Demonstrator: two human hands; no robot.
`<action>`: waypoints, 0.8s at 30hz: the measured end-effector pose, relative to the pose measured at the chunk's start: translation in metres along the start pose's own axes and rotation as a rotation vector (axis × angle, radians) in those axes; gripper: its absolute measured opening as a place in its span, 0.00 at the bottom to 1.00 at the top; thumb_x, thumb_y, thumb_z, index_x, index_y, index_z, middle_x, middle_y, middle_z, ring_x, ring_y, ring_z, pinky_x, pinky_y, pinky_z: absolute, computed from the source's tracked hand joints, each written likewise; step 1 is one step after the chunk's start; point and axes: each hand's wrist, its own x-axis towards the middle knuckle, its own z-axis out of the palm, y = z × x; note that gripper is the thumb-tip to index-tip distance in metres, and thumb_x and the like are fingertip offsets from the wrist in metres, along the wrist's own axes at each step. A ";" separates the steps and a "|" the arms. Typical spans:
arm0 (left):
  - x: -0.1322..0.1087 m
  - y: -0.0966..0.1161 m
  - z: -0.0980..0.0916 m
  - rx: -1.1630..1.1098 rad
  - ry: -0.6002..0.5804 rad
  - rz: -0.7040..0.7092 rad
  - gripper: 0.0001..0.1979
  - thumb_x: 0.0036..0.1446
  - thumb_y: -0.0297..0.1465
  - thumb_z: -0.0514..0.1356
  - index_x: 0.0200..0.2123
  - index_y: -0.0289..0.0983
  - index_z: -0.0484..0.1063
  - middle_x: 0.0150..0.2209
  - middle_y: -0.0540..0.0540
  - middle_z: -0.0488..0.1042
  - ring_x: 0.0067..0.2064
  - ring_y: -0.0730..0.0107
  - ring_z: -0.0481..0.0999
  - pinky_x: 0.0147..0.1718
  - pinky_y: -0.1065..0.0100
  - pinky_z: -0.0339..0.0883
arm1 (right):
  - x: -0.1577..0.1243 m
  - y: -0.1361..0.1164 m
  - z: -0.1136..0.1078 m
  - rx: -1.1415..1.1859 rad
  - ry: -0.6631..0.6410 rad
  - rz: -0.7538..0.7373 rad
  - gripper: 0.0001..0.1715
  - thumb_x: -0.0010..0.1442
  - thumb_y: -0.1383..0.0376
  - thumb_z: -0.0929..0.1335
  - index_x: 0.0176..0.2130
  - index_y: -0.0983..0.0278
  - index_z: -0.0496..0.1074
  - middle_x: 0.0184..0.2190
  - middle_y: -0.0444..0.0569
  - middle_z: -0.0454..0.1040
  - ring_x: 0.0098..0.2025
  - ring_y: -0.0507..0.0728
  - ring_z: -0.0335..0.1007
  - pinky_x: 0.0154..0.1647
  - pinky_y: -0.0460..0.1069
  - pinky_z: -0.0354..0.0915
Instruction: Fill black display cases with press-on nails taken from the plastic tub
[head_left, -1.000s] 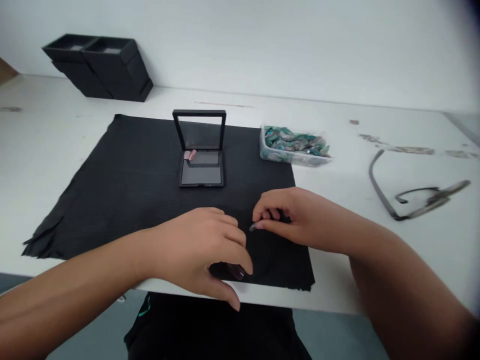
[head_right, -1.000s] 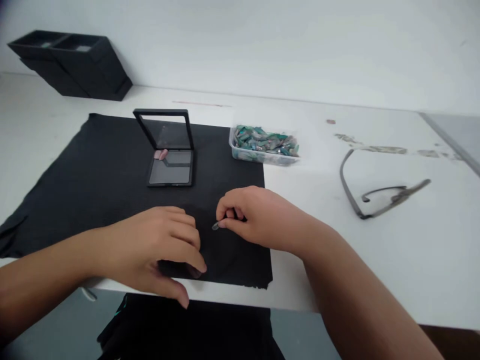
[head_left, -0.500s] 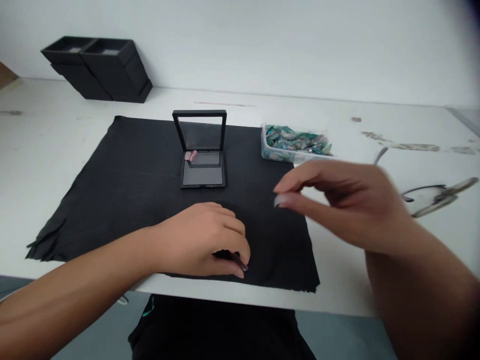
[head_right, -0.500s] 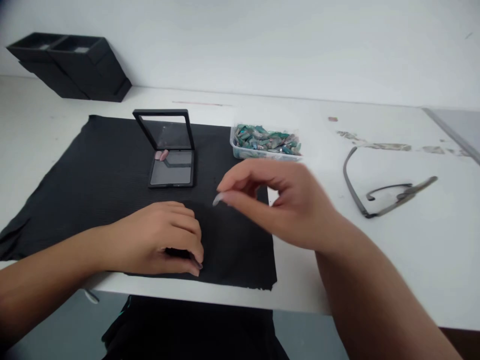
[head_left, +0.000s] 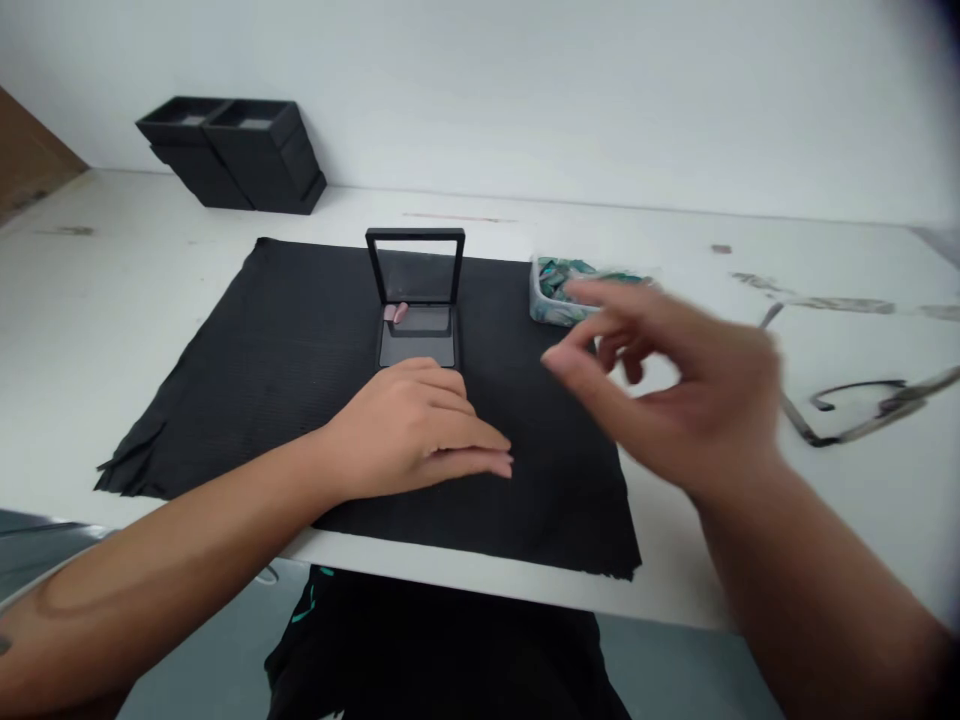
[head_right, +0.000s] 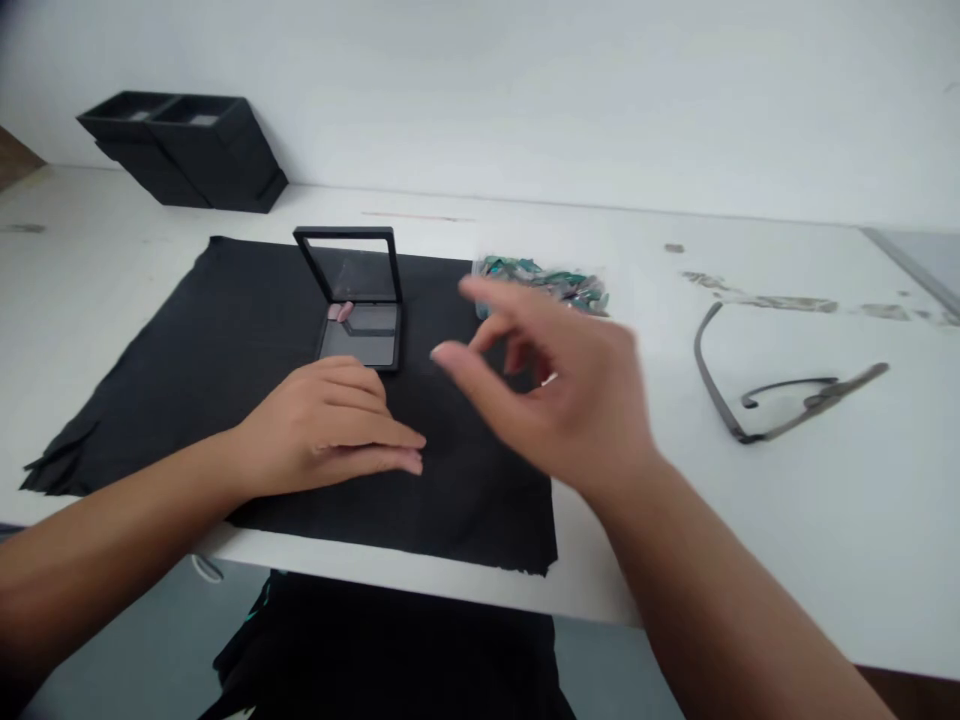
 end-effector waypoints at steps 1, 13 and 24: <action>0.000 -0.002 0.000 0.053 0.044 0.009 0.08 0.65 0.36 0.67 0.39 0.39 0.82 0.31 0.53 0.84 0.32 0.72 0.79 0.35 0.67 0.71 | -0.002 -0.009 0.007 0.070 -0.070 -0.014 0.18 0.62 0.62 0.75 0.53 0.58 0.80 0.31 0.42 0.80 0.25 0.51 0.67 0.27 0.50 0.66; 0.000 -0.004 -0.007 0.329 0.323 -0.035 0.05 0.62 0.29 0.69 0.42 0.40 0.80 0.35 0.51 0.85 0.35 0.71 0.81 0.41 0.67 0.77 | -0.007 -0.020 0.029 0.381 -0.199 0.206 0.07 0.63 0.62 0.75 0.41 0.59 0.85 0.33 0.46 0.85 0.27 0.52 0.75 0.25 0.46 0.70; 0.002 -0.001 -0.012 0.251 0.419 0.013 0.03 0.59 0.28 0.69 0.36 0.41 0.78 0.34 0.52 0.84 0.34 0.72 0.82 0.38 0.65 0.74 | -0.011 -0.030 0.031 0.421 -0.209 0.044 0.14 0.69 0.67 0.70 0.52 0.61 0.81 0.41 0.47 0.85 0.39 0.53 0.81 0.36 0.47 0.76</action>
